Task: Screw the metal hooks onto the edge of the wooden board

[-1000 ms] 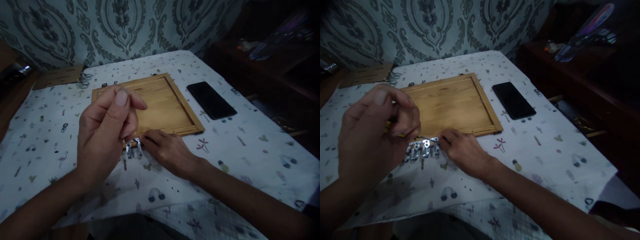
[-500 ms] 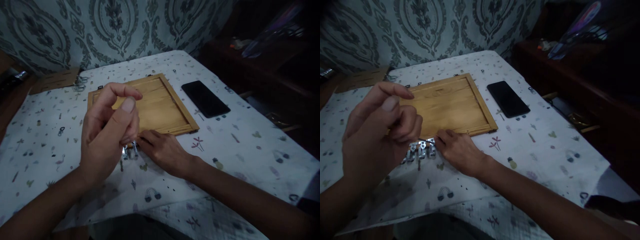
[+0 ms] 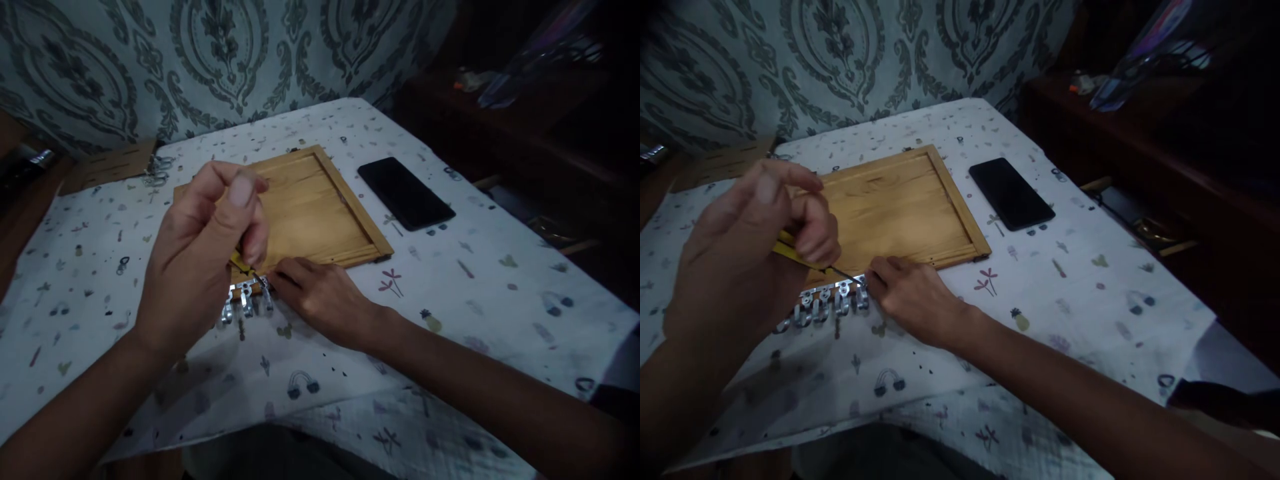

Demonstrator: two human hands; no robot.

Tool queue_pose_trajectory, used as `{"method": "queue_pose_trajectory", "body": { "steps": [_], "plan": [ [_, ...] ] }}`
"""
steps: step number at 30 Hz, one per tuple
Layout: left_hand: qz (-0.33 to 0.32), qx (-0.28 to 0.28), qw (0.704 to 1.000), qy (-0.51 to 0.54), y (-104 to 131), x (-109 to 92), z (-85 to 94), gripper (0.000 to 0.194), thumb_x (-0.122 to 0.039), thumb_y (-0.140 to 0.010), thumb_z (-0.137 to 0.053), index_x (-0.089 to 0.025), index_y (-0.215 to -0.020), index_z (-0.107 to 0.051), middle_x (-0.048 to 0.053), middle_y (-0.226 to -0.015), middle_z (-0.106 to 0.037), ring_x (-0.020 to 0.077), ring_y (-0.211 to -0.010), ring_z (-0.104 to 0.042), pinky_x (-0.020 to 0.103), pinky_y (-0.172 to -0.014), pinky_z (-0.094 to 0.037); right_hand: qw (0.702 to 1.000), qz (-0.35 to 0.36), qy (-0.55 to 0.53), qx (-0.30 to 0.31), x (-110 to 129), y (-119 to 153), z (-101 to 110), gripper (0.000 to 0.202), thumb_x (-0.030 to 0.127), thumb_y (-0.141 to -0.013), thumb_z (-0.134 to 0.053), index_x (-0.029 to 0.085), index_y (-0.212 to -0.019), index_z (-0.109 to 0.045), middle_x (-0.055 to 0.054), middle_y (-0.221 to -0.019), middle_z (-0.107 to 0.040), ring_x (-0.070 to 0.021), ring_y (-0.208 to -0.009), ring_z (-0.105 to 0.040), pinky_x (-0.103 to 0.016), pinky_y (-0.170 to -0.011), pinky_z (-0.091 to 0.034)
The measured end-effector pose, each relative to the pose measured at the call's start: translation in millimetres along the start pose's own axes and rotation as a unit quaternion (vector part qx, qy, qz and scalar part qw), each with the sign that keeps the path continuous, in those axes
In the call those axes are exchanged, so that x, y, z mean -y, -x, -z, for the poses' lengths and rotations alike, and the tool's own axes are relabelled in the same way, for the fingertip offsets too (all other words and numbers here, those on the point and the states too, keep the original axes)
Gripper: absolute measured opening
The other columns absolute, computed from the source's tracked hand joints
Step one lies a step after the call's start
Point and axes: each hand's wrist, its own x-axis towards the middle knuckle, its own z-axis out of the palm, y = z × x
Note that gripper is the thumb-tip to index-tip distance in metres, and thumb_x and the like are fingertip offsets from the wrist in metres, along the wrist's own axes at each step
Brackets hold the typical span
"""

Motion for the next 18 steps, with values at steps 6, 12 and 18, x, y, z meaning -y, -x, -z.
{"method": "queue_pose_trajectory", "body": {
  "steps": [6, 12, 18],
  "plan": [
    [0.015, -0.007, 0.999, 0.052, 3.8, 0.4, -8.3, 0.023, -0.02, -0.099, -0.044, -0.021, -0.081, -0.059, -0.008, -0.044, -0.025, 0.0073, -0.037, -0.02, 0.023, -0.039, -0.019, 1.0, -0.004, -0.008, -0.001, 0.2, 0.0, 1.5, 0.016, 0.009, -0.095, -0.051, 0.011, -0.1, -0.066, -0.009, -0.093, -0.066, -0.0194, -0.078, -0.06, -0.031, -0.054, -0.038],
    [0.048, 0.102, 0.993, 0.04, -1.0, -5.7, -5.4, 0.014, -0.025, -0.095, -0.048, -0.022, -0.088, -0.06, -0.01, -0.044, -0.021, 0.0065, -0.035, -0.016, 0.022, -0.039, -0.022, 0.998, -0.026, -0.05, 0.005, 1.0, -0.4, -0.3, 0.019, 0.011, -0.099, -0.046, 0.011, -0.102, -0.064, -0.009, -0.103, -0.066, -0.0183, -0.088, -0.061, -0.031, -0.057, -0.04],
    [0.05, 0.147, 0.985, 0.077, -6.5, -3.4, -0.5, 0.019, -0.016, -0.095, -0.043, -0.019, -0.088, -0.06, -0.011, -0.042, -0.022, 0.0052, -0.034, -0.015, 0.018, -0.038, -0.023, 0.999, -0.007, -0.025, -0.019, 0.4, 0.6, -3.0, 0.013, 0.012, -0.097, -0.05, 0.01, -0.099, -0.063, -0.009, -0.095, -0.065, -0.0188, -0.081, -0.057, -0.031, -0.054, -0.034]
  ]
}}
